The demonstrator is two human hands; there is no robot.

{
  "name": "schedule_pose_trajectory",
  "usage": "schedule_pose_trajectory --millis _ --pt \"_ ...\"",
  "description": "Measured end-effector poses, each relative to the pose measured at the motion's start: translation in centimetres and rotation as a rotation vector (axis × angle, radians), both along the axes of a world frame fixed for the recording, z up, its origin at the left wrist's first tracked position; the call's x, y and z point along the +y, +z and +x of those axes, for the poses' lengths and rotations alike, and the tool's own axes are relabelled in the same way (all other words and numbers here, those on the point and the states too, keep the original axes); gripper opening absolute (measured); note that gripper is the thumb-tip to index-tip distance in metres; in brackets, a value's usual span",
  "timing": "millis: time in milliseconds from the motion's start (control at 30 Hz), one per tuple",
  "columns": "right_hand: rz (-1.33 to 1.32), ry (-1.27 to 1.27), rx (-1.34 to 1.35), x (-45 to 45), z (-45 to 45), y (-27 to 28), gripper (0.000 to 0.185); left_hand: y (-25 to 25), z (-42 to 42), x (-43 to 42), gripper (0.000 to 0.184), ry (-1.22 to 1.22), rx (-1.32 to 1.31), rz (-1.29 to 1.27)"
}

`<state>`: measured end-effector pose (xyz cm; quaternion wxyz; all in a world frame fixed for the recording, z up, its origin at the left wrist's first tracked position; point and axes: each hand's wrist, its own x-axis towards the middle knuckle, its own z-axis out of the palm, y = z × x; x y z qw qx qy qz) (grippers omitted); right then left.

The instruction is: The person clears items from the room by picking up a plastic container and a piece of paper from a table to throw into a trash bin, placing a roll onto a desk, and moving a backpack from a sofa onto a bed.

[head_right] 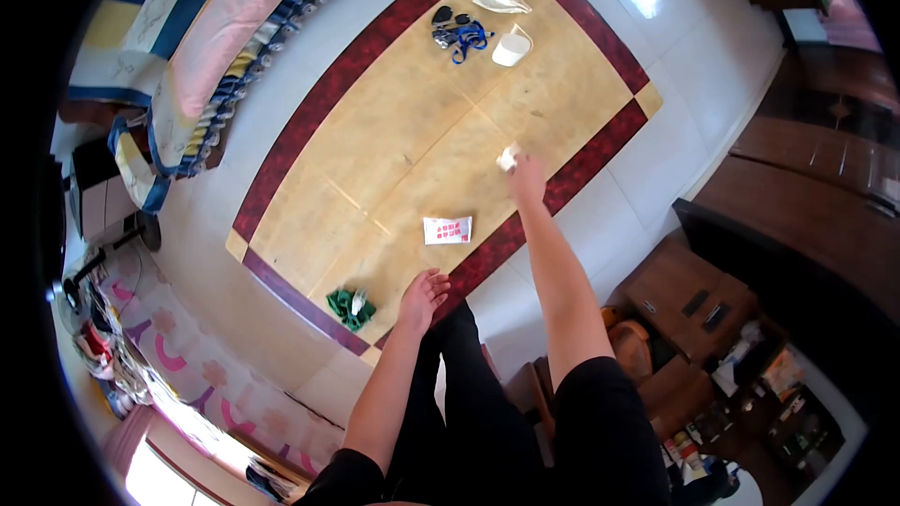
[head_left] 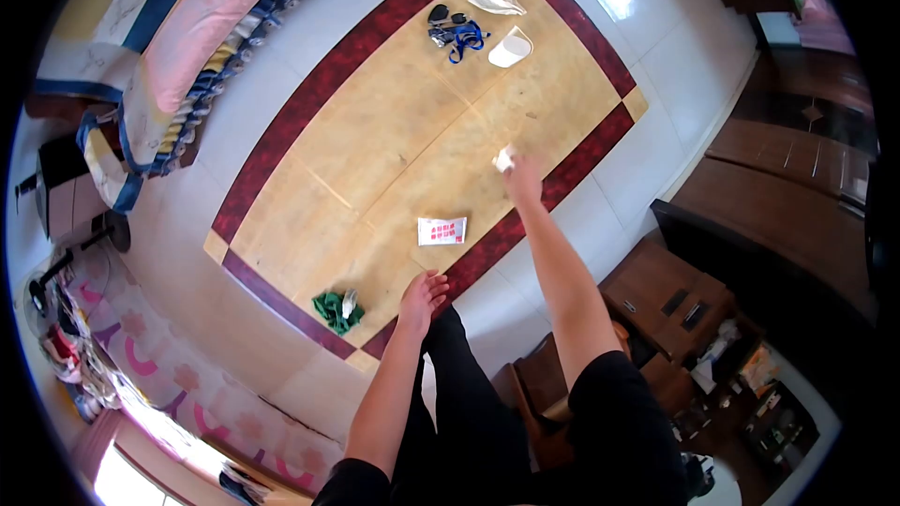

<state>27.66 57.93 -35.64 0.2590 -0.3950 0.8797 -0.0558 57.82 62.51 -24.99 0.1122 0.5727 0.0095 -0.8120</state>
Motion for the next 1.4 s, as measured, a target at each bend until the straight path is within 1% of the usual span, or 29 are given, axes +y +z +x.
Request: schedule_pose_trajectory --millis 33,100,133,167,233,267,333,367,433,467,533,567,600,633,667,700,767,867,933,1000,1033,1100,1133,1167,1200,1233,1300,1367,1400 --pt "0.085 -0.097 -0.202 1.9 2.0 0.1 0.029 1.1 0.7 0.8 0.031 -0.007 -0.009 0.006" --pt "-0.042 -0.396 -0.650 4.7 6.1 2.3 0.028 2.0 1.3 0.8 0.031 -0.058 -0.011 -0.053" --pt "-0.168 -0.647 -0.936 4.6 7.8 4.7 0.028 3.2 1.1 0.0 0.034 -0.115 -0.039 -0.110" --pt "-0.154 -0.632 -0.940 5.3 9.6 7.3 0.028 4.6 1.2 0.0 0.034 -0.097 -0.044 -0.105" --pt "-0.242 -0.701 -0.987 6.9 13.2 13.2 0.025 7.6 1.8 0.3 0.036 -0.304 -0.154 -0.132" --pt "-0.244 -0.684 -0.991 7.4 14.7 16.2 0.025 8.9 1.9 0.3 0.036 -0.290 -0.155 -0.140" --pt "-0.407 -0.740 -1.182 8.2 17.2 22.2 0.026 11.6 2.0 0.2 0.034 -0.142 0.074 -0.179" --pt "-0.403 -0.731 -1.184 8.9 17.8 24.6 0.026 13.1 2.2 0.3 0.034 -0.133 0.072 -0.182" --pt "-0.415 -0.632 -1.182 10.3 18.7 29.6 0.025 16.7 2.8 0.4 0.028 -0.092 0.184 -0.398" --pt "-0.386 -0.642 -1.089 10.8 19.0 32.3 0.025 18.7 3.1 0.6 0.028 -0.092 0.184 -0.403" --pt "-0.504 -0.565 -1.041 11.5 18.7 37.1 0.023 23.6 3.3 -0.1 0.024 -0.064 0.167 -0.543" --pt "-0.547 -0.531 -1.004 11.9 18.5 39.0 0.023 25.7 3.3 0.4 0.024 -0.068 0.170 -0.559" --pt "-0.494 -0.482 -0.954 12.9 18.4 41.1 0.022 27.8 3.2 1.0 0.023 -0.094 0.161 -0.602" --pt "-0.507 -0.478 -0.957 13.2 18.4 42.7 0.022 29.4 3.1 1.6 0.023 -0.119 0.149 -0.642" --pt "-0.564 -0.473 -0.980 13.1 18.3 44.2 0.021 30.3 3.1 1.4 0.024 -0.207 0.117 -0.716" --pt "-0.622 -0.468 -1.002 13.2 18.1 45.4 0.021 31.4 2.9 1.8 0.024 -0.210 0.115 -0.729" --pt "-0.666 -0.466 -1.053 14.8 17.4 46.2 0.021 32.5 2.2 3.1 0.024 -0.191 0.129 -0.723" --pt "-0.660 -0.422 -1.067 16.1 14.9 45.4 0.022 31.4 0.8 4.2 0.023 -0.182 0.114 -0.806" --pt "-0.577 -0.469 -1.196 15.9 11.6 45.9 0.023 32.6 -1.7 3.9 0.022 -0.168 0.103 -0.834" --pt "-0.543 -0.454 -1.214 16.7 8.1 45.5 0.023 33.3 -4.6 4.8 0.021 -0.138 0.131 -0.733" --pt "-0.505 -0.447 -1.216 17.2 6.1 45.2 0.023 32.9 -6.6 5.6 0.021 -0.136 0.118 -0.744" --pt "-0.492 -0.452 -1.229 18.3 1.7 45.0 0.023 30.8 -11.2 7.2 0.022 -0.118 0.074 -0.639" --pt "-0.523 -0.398 -1.271 18.7 0.1 45.3 0.023 31.2 -13.2 7.8 0.022 -0.136 0.098 -0.737" --pt "-0.556 -0.343 -1.312 19.1 -1.5 45.2 0.023 31.3 -14.5 8.3 0.022 -0.152 0.078 -0.739" --pt "-0.412 -0.277 -1.295 19.4 -3.7 44.1 0.024 31.5 -16.4 8.6 0.023 -0.159 0.080 -0.653" --pt "-0.421 -0.285 -1.302 19.4 -5.0 42.6 0.024 31.4 -18.1 8.7 0.025 -0.165 0.082 -0.566" --pt "-0.377 -0.329 -1.429 19.3 -8.5 41.4 0.022 31.3 -22.1 9.6 0.024 -0.072 0.067 -0.547" --pt "-0.366 -0.362 -1.395 18.3 -11.3 41.8 0.019 31.7 -24.8 9.1 0.019 0.101 0.160 -0.410" --pt "-0.343 -0.327 -1.381 17.8 -12.3 42.2 0.017 32.3 -25.6 9.2 0.023 0.189 0.212 -0.357"
